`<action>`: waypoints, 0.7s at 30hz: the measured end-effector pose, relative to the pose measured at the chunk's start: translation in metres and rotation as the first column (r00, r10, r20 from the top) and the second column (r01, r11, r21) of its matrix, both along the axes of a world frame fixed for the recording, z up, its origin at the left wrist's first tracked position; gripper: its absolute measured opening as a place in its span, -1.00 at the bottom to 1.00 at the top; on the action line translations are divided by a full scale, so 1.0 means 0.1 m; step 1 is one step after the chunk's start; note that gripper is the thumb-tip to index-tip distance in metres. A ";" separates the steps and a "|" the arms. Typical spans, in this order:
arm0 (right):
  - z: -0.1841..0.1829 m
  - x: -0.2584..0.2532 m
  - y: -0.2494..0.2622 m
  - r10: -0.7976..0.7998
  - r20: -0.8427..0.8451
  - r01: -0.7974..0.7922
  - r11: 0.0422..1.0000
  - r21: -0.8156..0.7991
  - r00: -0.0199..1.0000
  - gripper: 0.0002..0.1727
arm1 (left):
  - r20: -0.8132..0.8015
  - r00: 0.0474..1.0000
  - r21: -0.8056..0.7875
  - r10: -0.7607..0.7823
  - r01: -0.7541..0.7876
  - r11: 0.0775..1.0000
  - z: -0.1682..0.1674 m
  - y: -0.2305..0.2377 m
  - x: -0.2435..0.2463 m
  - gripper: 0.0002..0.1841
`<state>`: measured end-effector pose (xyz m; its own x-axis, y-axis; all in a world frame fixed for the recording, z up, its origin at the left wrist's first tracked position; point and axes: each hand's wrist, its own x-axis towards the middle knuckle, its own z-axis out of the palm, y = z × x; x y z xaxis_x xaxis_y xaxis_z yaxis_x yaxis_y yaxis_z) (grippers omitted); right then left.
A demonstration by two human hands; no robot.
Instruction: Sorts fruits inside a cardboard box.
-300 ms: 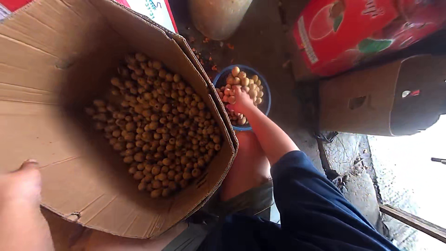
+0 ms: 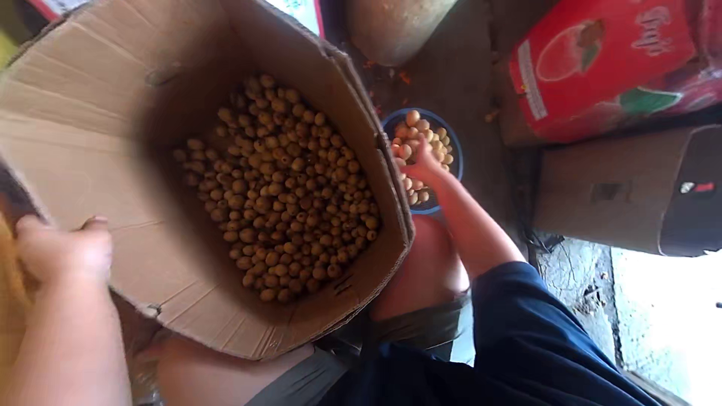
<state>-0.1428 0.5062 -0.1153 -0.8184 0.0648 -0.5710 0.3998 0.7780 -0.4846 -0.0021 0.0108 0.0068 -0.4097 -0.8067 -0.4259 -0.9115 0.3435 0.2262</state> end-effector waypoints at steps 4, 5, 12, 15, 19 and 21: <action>0.76 -0.10 -0.19 0.025 -0.398 -0.054 0.997 -0.061 0.917 -0.40 | -0.103 0.987 -0.101 -0.127 0.116 0.988 -0.72 -0.63 0.25 -0.27; 1.00 -0.10 -0.31 0.051 -0.508 -0.104 0.992 -0.078 0.860 -0.45 | -0.124 0.984 -0.079 -0.127 0.118 0.990 -0.66 -0.58 0.24 -0.27; 1.41 -0.06 -1.91 0.607 -0.626 -0.790 0.613 -0.025 0.490 -0.36 | -0.131 0.990 0.000 -0.051 0.052 0.999 -0.31 -0.32 0.10 -0.35; 0.92 0.26 -2.62 0.895 -0.238 -0.923 0.338 -0.185 0.376 -0.27 | -0.128 0.991 0.038 -0.033 0.038 0.999 -0.31 -0.33 0.08 -0.37; 0.15 0.77 -3.06 0.979 0.075 -0.915 0.204 -0.347 0.190 -0.20 | -0.150 0.988 0.068 -0.033 0.044 0.997 -0.34 -0.37 0.07 -0.36; -0.14 0.98 -3.17 0.985 0.096 -0.931 0.165 -0.325 0.141 -0.09 | -0.146 0.988 0.072 -0.049 0.060 0.996 -0.36 -0.40 0.07 -0.35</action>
<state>-0.0444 0.1897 -0.1290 0.0161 -0.7707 -0.6370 -0.5053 0.5435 -0.6703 0.0050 -0.0289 -0.0288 -0.5134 -0.7490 -0.4188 -0.8481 0.3685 0.3807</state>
